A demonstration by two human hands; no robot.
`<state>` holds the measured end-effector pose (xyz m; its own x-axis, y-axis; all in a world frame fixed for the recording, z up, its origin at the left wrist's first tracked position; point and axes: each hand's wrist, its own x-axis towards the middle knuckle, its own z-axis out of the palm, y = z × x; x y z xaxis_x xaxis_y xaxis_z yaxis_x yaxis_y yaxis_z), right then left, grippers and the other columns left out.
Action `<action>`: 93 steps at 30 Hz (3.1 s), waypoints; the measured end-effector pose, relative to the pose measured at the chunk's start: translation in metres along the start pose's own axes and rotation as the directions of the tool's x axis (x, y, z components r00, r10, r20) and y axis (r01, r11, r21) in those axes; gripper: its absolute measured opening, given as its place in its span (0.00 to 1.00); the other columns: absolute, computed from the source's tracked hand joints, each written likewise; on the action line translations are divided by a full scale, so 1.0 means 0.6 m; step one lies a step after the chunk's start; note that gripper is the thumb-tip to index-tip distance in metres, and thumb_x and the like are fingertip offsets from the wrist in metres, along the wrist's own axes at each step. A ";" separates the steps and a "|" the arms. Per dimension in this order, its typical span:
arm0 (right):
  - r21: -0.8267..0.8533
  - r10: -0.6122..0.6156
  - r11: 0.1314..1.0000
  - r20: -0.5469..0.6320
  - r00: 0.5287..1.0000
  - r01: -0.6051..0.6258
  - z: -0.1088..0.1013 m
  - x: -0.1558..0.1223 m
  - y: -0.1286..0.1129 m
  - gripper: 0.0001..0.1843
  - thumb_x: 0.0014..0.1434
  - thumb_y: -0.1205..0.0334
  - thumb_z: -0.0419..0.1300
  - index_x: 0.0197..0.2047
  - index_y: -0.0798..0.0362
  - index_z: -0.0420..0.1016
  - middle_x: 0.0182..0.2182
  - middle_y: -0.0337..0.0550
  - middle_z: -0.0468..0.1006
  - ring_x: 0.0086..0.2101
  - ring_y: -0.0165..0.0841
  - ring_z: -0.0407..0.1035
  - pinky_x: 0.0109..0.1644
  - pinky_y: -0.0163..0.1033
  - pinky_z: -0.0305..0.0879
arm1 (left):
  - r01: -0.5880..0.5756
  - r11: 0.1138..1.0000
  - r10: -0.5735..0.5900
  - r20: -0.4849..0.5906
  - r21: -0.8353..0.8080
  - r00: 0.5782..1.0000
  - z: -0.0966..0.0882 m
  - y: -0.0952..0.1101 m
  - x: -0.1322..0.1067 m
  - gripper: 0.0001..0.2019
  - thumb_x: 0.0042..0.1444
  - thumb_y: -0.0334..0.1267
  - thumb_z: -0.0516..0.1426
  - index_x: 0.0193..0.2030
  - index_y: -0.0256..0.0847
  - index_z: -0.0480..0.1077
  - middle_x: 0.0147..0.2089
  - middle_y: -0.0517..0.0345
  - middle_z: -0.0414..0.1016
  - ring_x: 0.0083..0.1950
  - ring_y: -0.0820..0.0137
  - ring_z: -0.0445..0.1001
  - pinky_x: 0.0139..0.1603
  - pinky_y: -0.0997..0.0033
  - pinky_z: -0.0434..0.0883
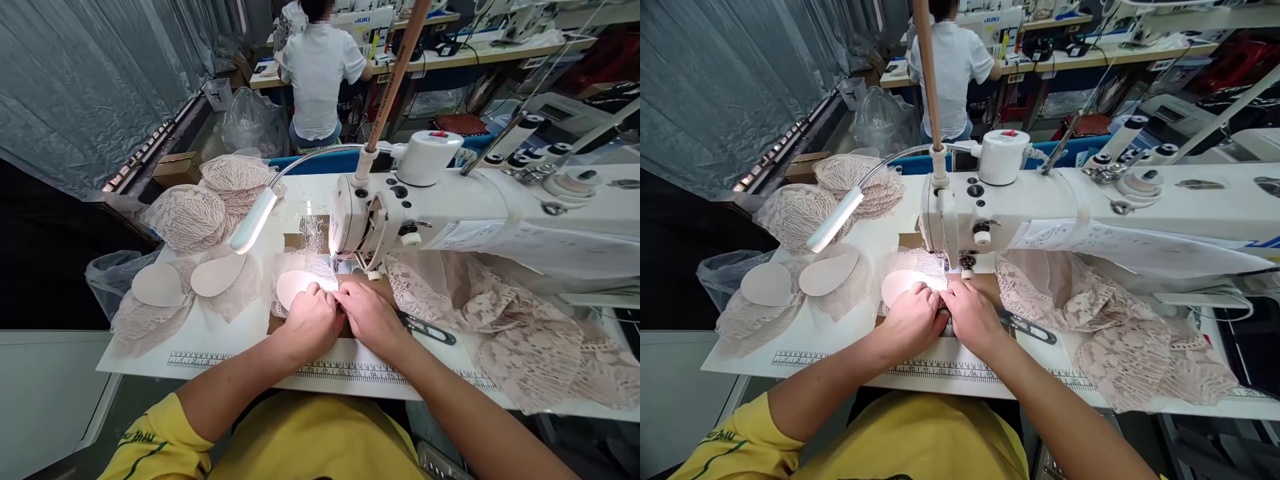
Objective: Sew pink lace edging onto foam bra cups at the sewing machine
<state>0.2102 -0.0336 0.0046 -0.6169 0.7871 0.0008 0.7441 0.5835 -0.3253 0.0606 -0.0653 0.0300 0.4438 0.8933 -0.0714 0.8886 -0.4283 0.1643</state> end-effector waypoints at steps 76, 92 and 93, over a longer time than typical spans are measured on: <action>-0.264 0.064 0.961 -0.085 0.994 -0.085 0.009 0.007 0.013 0.21 0.62 0.72 0.49 0.53 0.49 0.74 0.37 0.45 0.73 0.34 0.35 0.63 0.39 0.40 0.52 | -0.187 0.982 0.184 -0.086 -0.023 0.979 0.013 -0.089 0.019 0.20 0.62 0.37 0.50 0.60 0.35 0.65 0.62 0.43 0.67 0.56 0.56 0.68 0.53 0.52 0.70; -0.239 0.134 0.958 -0.123 0.983 -0.160 0.013 0.022 0.012 0.22 0.62 0.72 0.48 0.54 0.49 0.74 0.37 0.48 0.77 0.36 0.37 0.67 0.38 0.40 0.55 | -0.373 0.928 0.374 -0.053 0.017 0.926 0.012 -0.134 0.065 0.26 0.55 0.34 0.52 0.61 0.28 0.63 0.63 0.39 0.64 0.64 0.55 0.62 0.63 0.55 0.64; -0.235 0.118 0.961 -0.133 0.984 -0.147 0.015 0.020 0.016 0.22 0.62 0.72 0.48 0.54 0.50 0.74 0.36 0.47 0.77 0.35 0.36 0.67 0.38 0.40 0.55 | -0.379 0.925 0.379 -0.040 0.020 0.924 0.012 -0.136 0.065 0.26 0.55 0.33 0.52 0.61 0.29 0.63 0.64 0.40 0.64 0.64 0.56 0.62 0.63 0.55 0.64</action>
<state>0.2073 -0.0204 -0.0070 -0.4850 0.8700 0.0885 0.8659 0.4920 -0.0905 0.0063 0.0034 0.0070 0.7427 0.6686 0.0355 0.6563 -0.7375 0.1592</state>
